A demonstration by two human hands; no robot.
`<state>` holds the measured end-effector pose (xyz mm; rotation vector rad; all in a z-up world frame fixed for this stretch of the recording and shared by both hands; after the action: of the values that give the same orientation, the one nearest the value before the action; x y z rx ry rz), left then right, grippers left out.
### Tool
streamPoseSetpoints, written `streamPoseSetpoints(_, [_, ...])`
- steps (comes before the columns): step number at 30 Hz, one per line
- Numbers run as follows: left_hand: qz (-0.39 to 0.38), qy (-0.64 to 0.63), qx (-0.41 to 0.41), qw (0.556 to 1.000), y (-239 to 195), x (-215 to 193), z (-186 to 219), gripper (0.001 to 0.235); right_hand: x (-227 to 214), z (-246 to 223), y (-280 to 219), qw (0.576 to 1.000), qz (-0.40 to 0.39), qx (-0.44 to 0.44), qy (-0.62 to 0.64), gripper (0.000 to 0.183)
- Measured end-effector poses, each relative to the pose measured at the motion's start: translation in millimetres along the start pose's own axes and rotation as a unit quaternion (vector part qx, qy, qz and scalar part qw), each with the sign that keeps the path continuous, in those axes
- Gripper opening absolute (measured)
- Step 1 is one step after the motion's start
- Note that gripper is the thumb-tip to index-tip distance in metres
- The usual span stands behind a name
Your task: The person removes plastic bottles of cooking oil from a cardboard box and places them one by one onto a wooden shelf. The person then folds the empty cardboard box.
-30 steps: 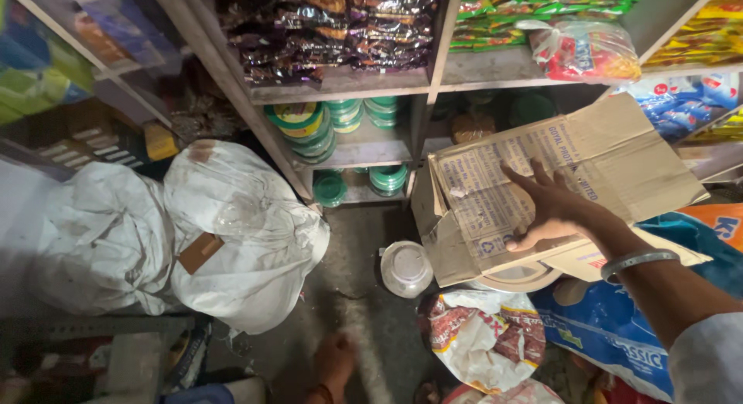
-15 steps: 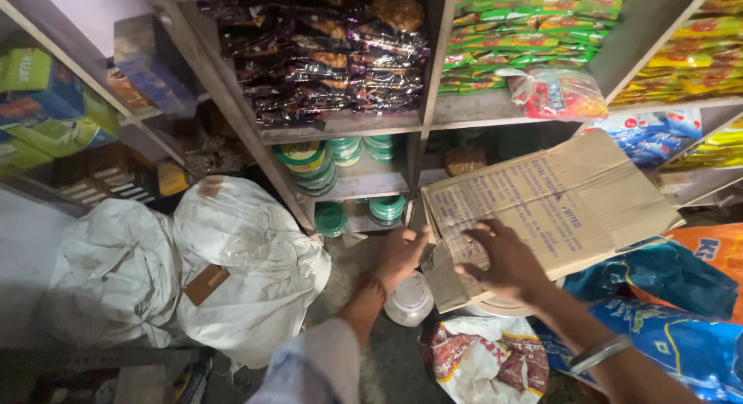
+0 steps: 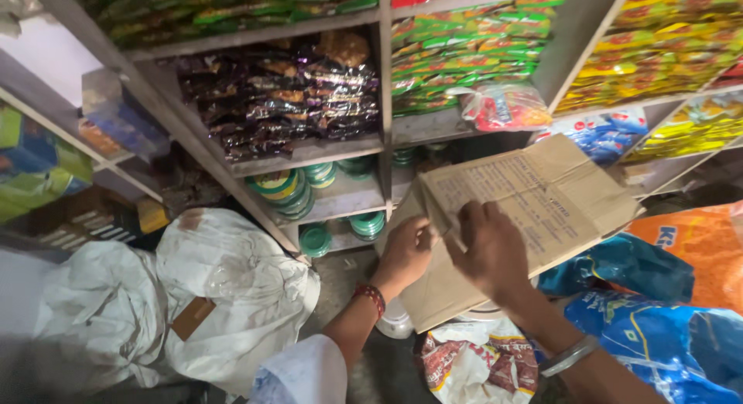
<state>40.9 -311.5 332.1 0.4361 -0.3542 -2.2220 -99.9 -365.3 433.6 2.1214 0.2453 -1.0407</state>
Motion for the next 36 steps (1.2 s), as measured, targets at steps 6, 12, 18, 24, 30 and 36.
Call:
streamPoseSetpoints(6, [-0.038,-0.044,0.022,0.998,47.6,18.5,68.0,0.017,-55.9,6.5,40.7,1.0,0.007,0.029,-0.004,0.035])
streamPoseSetpoints(12, [-0.168,-0.015,-0.006,0.986,56.4,50.5,92.1,0.022,-82.7,15.0,37.9,0.997,0.065,-0.029,-0.028,0.039])
streamPoseSetpoints(18, [-0.111,-0.004,0.042,0.993,48.5,91.5,98.1,0.022,-69.6,49.3,23.2,0.987,0.114,0.037,-0.106,0.04])
streamPoseSetpoints(24, [-0.135,0.042,-0.002,0.99,53.9,109.3,96.8,0.025,-51.8,101.8,30.7,0.989,0.14,0.038,0.027,0.029])
streamPoseSetpoints(30, [-0.139,0.016,0.04,0.989,51.2,111.7,98.8,0.022,-63.7,86.7,20.7,0.986,0.136,0.034,0.086,0.043])
streamPoseSetpoints(36, [-0.172,0.065,0.091,0.979,54.4,124.7,102.3,0.02,-64.8,80.3,19.6,0.983,0.168,0.064,0.042,0.023])
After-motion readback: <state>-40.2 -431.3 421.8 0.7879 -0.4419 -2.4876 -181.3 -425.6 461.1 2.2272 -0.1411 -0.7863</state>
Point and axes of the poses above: each hand's wrist, its own y-axis towards the middle knuckle, its own x-axis out of the palm, z = x × y, the point moved 4 cm from there along y, towards the middle knuckle, and after that the axes turned 15 degrees about z, right-handed, at the moved point
